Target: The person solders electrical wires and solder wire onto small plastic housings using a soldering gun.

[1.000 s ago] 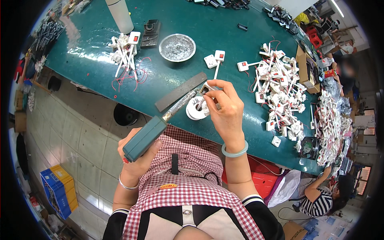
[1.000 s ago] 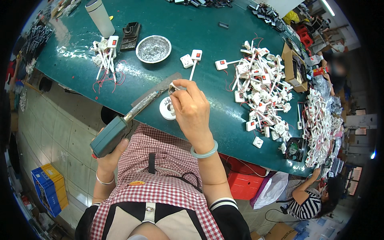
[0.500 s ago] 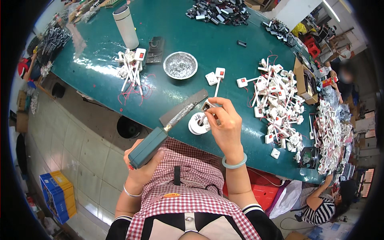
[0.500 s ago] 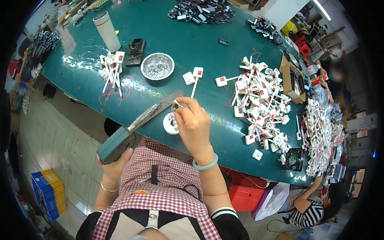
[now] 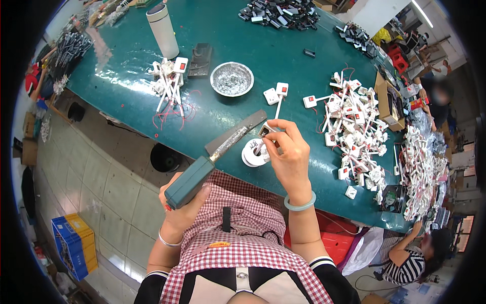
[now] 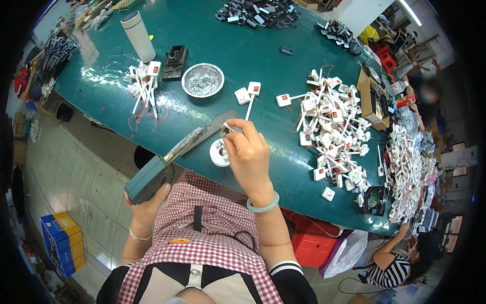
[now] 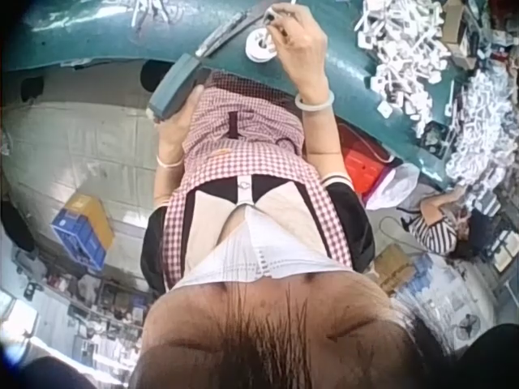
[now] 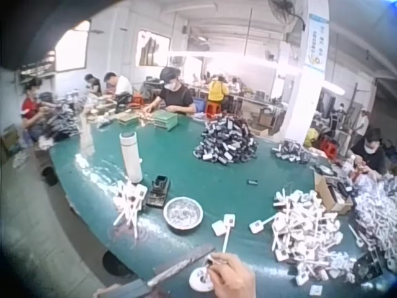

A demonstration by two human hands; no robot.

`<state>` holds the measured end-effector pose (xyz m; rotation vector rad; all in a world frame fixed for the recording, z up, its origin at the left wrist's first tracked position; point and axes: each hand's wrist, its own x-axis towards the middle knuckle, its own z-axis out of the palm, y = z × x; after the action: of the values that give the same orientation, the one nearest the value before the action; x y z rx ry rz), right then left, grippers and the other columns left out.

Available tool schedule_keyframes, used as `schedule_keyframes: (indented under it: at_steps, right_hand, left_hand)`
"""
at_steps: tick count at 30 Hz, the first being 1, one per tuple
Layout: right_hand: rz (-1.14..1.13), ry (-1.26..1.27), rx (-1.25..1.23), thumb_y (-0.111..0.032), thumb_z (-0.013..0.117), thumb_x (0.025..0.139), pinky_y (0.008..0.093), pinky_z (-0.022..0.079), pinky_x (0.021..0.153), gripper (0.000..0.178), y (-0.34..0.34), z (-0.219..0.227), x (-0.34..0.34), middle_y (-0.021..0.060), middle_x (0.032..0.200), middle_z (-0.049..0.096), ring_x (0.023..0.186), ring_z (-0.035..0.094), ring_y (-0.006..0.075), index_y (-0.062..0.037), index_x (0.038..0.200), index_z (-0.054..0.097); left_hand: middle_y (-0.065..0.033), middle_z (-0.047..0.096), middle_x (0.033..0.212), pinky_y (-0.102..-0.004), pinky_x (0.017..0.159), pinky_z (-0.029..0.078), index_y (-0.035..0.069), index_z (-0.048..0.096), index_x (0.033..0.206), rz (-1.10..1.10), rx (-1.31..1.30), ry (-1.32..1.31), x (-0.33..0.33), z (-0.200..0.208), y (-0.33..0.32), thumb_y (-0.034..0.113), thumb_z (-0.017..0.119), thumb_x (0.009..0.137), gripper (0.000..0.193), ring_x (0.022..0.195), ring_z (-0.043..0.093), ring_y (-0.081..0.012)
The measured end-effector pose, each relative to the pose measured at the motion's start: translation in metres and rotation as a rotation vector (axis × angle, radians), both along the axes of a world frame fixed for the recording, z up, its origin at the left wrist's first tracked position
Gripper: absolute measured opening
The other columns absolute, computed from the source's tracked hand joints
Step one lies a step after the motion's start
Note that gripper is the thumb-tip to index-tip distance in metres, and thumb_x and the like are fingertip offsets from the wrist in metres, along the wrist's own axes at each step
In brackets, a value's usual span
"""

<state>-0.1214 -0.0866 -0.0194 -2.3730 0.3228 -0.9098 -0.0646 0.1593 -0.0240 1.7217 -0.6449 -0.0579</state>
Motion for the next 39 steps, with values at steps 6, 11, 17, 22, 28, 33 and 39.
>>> schedule_keyframes:
  at_steps: [6,11,17,22,28,33,39]
  right_hand:
    - [0.011,0.004,0.001,0.002,0.073,0.073,0.0359,0.049,0.064,0.01,0.0,0.001,0.0,0.0071,0.104,0.068,0.072,0.062,0.0258,-0.0002,0.078,0.065]
    - [0.014,0.004,0.0,0.002,0.073,0.073,0.0359,0.049,0.064,0.009,-0.001,0.001,-0.001,0.0075,0.104,0.068,0.073,0.063,0.0258,0.0,0.077,0.065]
    - [0.017,0.006,0.002,0.002,0.073,0.073,0.0358,0.049,0.066,0.009,-0.001,0.001,-0.001,0.0079,0.105,0.068,0.073,0.063,0.0252,0.0001,0.077,0.064]
    - [0.015,0.01,0.002,0.002,0.073,0.073,0.0358,0.048,0.066,0.01,0.0,0.001,-0.001,0.0075,0.105,0.068,0.073,0.063,0.0247,-0.0001,0.077,0.065]
    - [0.016,0.018,0.011,0.001,0.074,0.073,0.036,0.048,0.066,0.01,0.0,0.002,-0.002,0.0073,0.106,0.068,0.072,0.063,0.0243,-0.0004,0.077,0.065]
    - [0.005,0.013,0.014,0.001,0.073,0.073,0.0361,0.051,0.065,0.01,0.0,0.002,-0.001,0.0072,0.105,0.068,0.072,0.064,0.0252,-0.0004,0.077,0.065]
    - [-0.004,0.012,0.018,0.002,0.073,0.073,0.0355,0.051,0.064,0.009,0.001,0.002,-0.001,0.0071,0.104,0.069,0.072,0.064,0.0253,-0.0001,0.077,0.065]
  left_hand:
    - [-0.0071,0.068,0.08,-0.0258,0.06,0.049,-0.003,0.071,0.095,0.028,-0.024,0.019,-0.001,-0.002,0.001,0.005,0.081,0.075,0.024,0.066,0.063,-0.0133]
    - [-0.0072,0.068,0.081,-0.0261,0.06,0.049,-0.003,0.071,0.095,0.034,-0.05,0.047,-0.002,-0.006,0.003,0.005,0.081,0.075,0.024,0.066,0.063,-0.0133]
    - [-0.0075,0.068,0.082,-0.0262,0.061,0.049,-0.003,0.071,0.095,0.042,-0.057,0.067,-0.003,-0.007,0.004,0.004,0.081,0.074,0.024,0.067,0.063,-0.0136]
    - [-0.0083,0.068,0.082,-0.0265,0.061,0.049,-0.003,0.071,0.095,0.037,-0.064,0.065,-0.002,-0.011,0.005,0.004,0.081,0.074,0.024,0.068,0.064,-0.0146]
    - [-0.0087,0.068,0.082,-0.0269,0.061,0.049,-0.003,0.071,0.094,0.041,-0.052,0.051,-0.002,-0.01,0.006,0.005,0.081,0.075,0.023,0.068,0.064,-0.0151]
    - [-0.0085,0.068,0.082,-0.0269,0.061,0.049,-0.003,0.07,0.094,0.046,-0.049,0.063,-0.003,-0.01,0.006,0.004,0.081,0.074,0.024,0.068,0.064,-0.015]
    - [-0.0087,0.068,0.082,-0.0265,0.061,0.049,-0.004,0.07,0.096,0.026,-0.061,0.052,-0.003,-0.014,0.006,0.003,0.081,0.074,0.025,0.067,0.064,-0.0148]
